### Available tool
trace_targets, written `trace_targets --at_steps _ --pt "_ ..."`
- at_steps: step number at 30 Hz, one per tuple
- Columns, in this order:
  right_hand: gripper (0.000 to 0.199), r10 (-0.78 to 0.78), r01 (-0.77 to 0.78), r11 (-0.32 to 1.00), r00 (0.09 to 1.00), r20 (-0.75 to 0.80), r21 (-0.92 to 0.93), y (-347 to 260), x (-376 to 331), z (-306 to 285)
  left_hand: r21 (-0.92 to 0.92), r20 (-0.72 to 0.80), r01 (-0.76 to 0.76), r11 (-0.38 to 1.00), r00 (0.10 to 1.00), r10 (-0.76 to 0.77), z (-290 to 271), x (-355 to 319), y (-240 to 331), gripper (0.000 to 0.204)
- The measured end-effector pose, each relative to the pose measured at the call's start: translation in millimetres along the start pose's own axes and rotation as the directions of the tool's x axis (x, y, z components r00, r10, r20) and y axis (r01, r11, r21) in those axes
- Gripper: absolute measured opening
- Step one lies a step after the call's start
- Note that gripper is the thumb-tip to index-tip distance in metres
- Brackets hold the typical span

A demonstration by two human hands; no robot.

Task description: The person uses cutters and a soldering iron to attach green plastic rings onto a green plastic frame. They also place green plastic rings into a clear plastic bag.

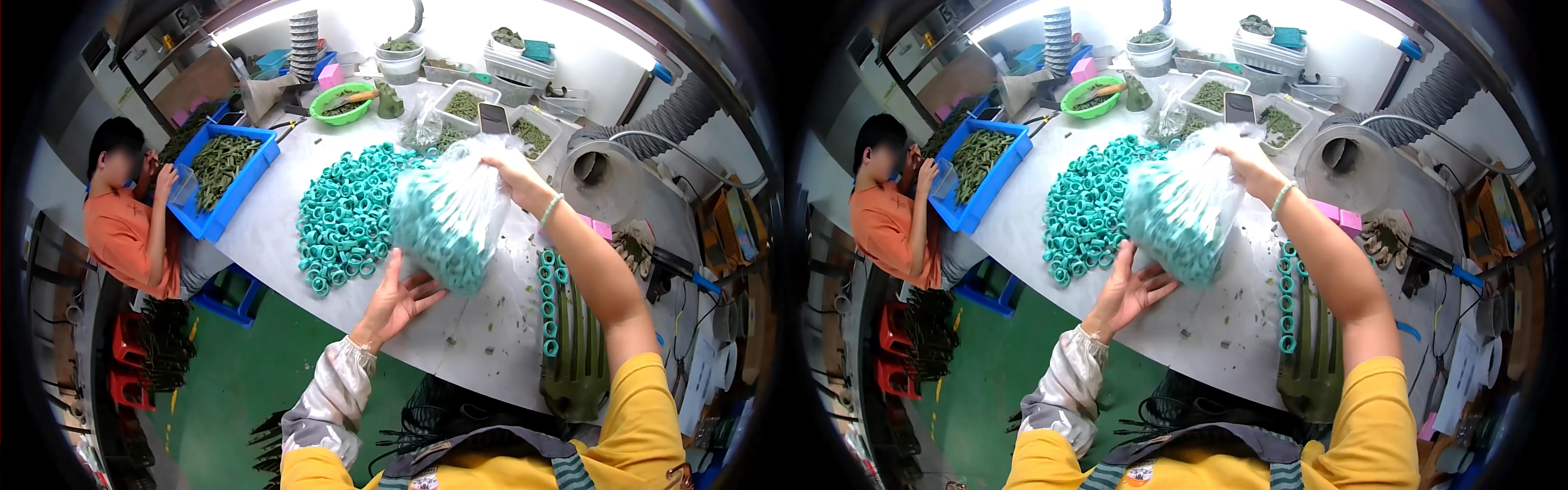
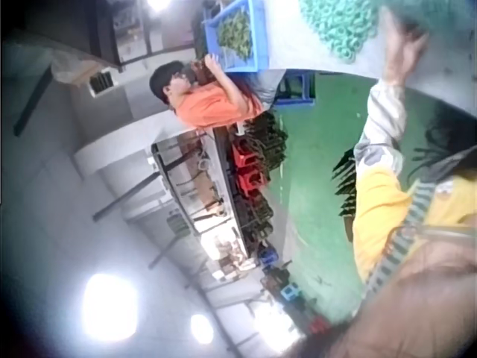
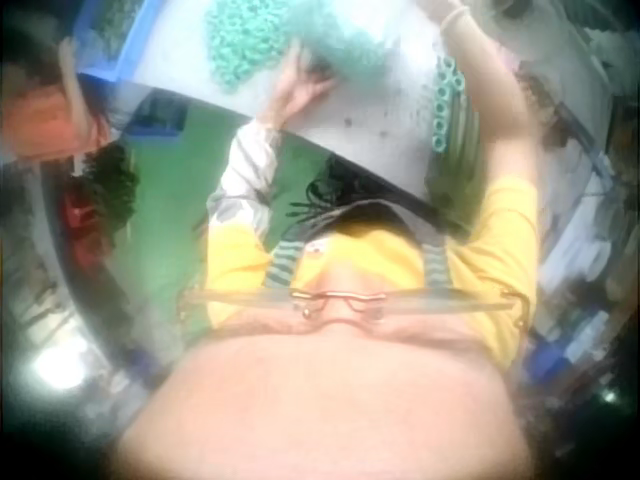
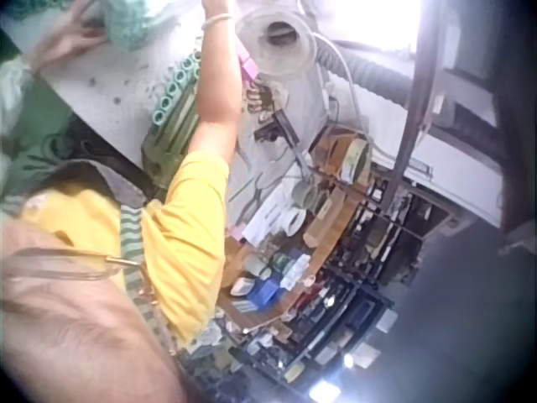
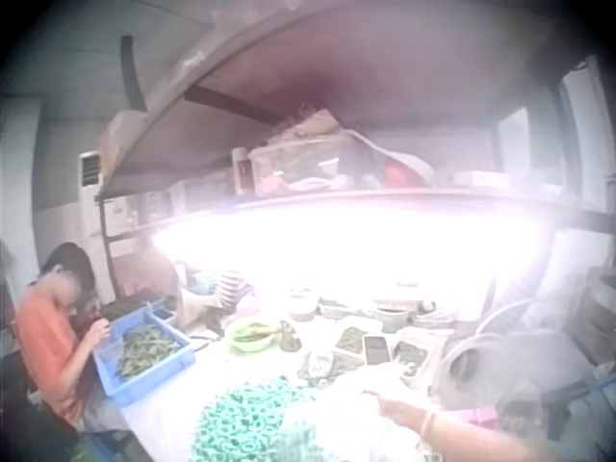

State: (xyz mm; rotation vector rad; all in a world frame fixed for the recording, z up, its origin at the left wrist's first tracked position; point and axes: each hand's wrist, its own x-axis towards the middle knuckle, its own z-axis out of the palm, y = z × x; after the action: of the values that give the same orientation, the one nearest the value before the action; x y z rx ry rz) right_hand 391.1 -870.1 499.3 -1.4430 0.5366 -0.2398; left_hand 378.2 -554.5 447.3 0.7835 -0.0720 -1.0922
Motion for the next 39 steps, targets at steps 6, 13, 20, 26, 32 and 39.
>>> trace_targets --at_steps 6,13,20,26,32,39 --pt "0.031 -0.072 0.104 0.644 0.995 0.076 -0.758 29 19 -17 0.479 -0.016 -0.155 0.864 0.983 0.185 -1 35 10 0.054" --pt "0.04 -0.483 0.685 0.035 0.649 0.588 -0.728 5 -101 42 0.956 0.19 -0.291 -0.037 0.518 0.834 -32 130 41 0.058" --pt "0.007 -0.426 0.661 -0.377 0.498 0.755 -0.649 55 -126 40 0.902 0.124 -0.371 0.223 0.715 0.688 -18 171 62 0.024" --pt "0.008 -0.525 0.684 -0.307 0.459 0.717 -0.662 52 -130 36 0.978 -0.027 -0.123 0.167 0.72 0.693 -2 176 71 0.027" --pt "0.018 -0.404 0.651 -0.391 0.514 0.757 -0.651 57 -119 33 0.742 0.07 -0.488 0.458 0.737 0.672 -14 189 86 0.015" --pt "0.013 -0.597 0.617 0.186 0.689 0.411 -0.765 -24 -103 6 0.598 0.168 -0.556 0.577 0.792 0.587 78 149 138 0.012"
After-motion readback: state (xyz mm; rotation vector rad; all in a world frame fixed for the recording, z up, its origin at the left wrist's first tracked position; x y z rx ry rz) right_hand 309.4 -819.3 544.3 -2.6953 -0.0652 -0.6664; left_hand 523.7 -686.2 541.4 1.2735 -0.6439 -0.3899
